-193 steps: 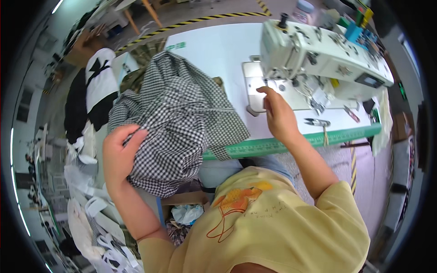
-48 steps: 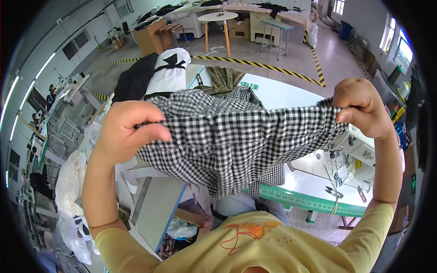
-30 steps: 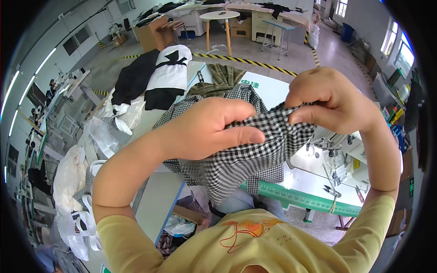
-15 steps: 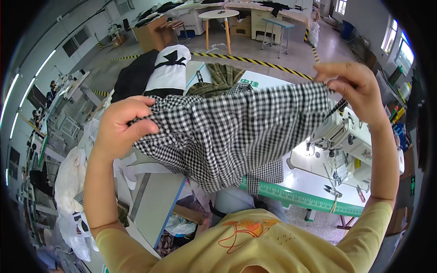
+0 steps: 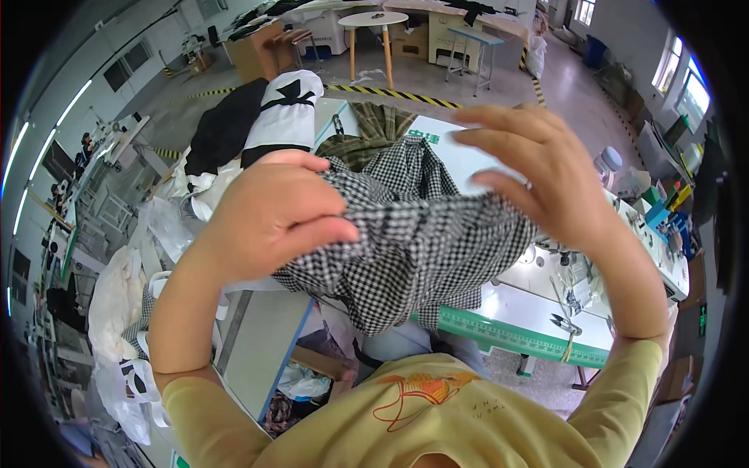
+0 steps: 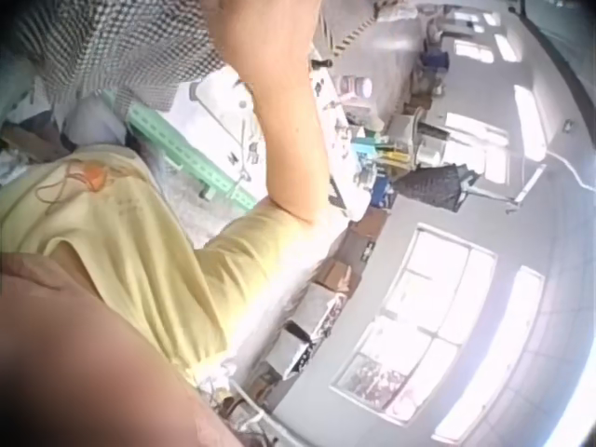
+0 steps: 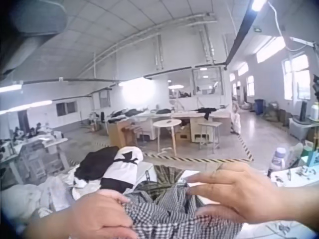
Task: The person is threading a drawstring through the waistband of checkered pants and inspecting the garment at a factory workbench.
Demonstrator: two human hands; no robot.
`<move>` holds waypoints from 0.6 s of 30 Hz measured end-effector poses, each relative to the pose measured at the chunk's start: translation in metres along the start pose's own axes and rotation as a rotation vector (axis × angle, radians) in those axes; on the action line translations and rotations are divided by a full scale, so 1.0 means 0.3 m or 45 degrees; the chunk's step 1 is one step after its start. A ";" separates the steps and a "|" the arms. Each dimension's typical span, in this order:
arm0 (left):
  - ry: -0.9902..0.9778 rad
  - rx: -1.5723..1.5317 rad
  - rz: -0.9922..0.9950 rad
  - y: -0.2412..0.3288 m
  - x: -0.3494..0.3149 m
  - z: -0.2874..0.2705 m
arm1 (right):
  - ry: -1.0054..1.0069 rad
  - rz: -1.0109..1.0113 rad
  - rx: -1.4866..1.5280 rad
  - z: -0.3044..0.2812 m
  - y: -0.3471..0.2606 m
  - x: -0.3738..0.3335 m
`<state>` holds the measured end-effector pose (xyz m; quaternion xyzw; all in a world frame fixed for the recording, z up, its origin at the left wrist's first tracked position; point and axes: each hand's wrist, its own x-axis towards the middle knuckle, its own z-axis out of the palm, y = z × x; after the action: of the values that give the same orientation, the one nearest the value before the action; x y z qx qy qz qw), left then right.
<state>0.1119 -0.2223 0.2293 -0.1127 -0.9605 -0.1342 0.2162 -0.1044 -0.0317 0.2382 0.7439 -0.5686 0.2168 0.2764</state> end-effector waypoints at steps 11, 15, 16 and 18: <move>-0.530 -0.202 0.291 0.207 -0.002 0.065 | -0.325 -0.342 0.910 -0.011 -0.281 -0.123; -0.872 -0.409 0.359 0.196 0.040 0.101 | -0.567 -0.488 0.956 -0.061 -0.273 -0.163; -0.951 -0.497 0.359 0.189 0.050 0.118 | -0.572 -0.485 0.968 -0.070 -0.266 -0.171; -1.047 -0.753 0.285 0.160 0.076 0.169 | -0.723 -0.567 0.870 -0.105 -0.262 -0.175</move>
<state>0.0856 -0.1581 0.2054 -0.3143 -0.8691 -0.3208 -0.2073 -0.0423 0.0430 0.2155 0.9250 -0.3451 0.1154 -0.1096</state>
